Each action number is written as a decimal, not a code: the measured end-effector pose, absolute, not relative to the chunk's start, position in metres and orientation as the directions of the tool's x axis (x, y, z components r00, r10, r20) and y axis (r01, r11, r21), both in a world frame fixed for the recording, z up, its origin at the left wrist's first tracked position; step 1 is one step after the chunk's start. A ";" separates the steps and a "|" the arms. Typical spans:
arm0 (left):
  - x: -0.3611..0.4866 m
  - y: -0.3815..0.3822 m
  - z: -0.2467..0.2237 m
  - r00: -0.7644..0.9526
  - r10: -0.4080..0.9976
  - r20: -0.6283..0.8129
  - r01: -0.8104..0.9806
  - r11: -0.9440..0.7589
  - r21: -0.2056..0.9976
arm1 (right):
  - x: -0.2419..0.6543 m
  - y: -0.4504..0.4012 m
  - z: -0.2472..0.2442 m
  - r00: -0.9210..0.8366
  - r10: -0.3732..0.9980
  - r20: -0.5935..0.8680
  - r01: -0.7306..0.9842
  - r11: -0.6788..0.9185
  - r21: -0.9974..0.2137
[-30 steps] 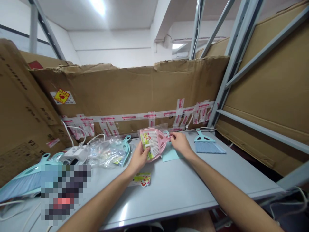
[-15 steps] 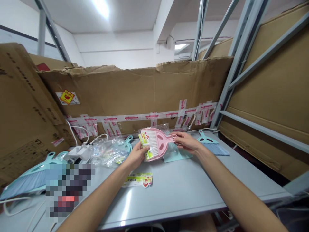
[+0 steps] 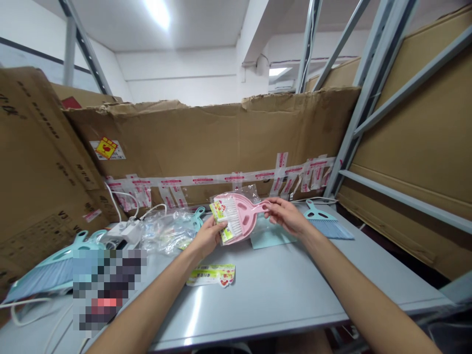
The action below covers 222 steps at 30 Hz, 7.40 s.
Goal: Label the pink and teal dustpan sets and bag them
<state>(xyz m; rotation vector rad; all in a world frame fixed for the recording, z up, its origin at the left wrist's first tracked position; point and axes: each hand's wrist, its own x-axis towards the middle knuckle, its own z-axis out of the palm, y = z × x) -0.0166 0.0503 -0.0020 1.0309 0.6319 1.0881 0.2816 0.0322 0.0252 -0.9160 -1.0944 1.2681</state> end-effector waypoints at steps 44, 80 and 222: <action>-0.022 0.058 -0.006 0.380 0.923 -0.054 -0.563 0.277 0.778 | 0.277 0.029 0.036 0.292 0.803 0.520 -0.041 0.553 -0.832; -0.161 0.040 0.135 -0.291 0.887 0.358 -0.786 -0.435 0.440 | 0.125 0.109 0.068 -0.397 0.883 0.250 -0.095 0.232 -0.968; -0.089 0.047 0.066 0.032 0.872 0.489 0.478 -0.443 0.759 | 0.180 -0.007 0.003 -0.647 0.762 0.025 0.143 0.153 -0.978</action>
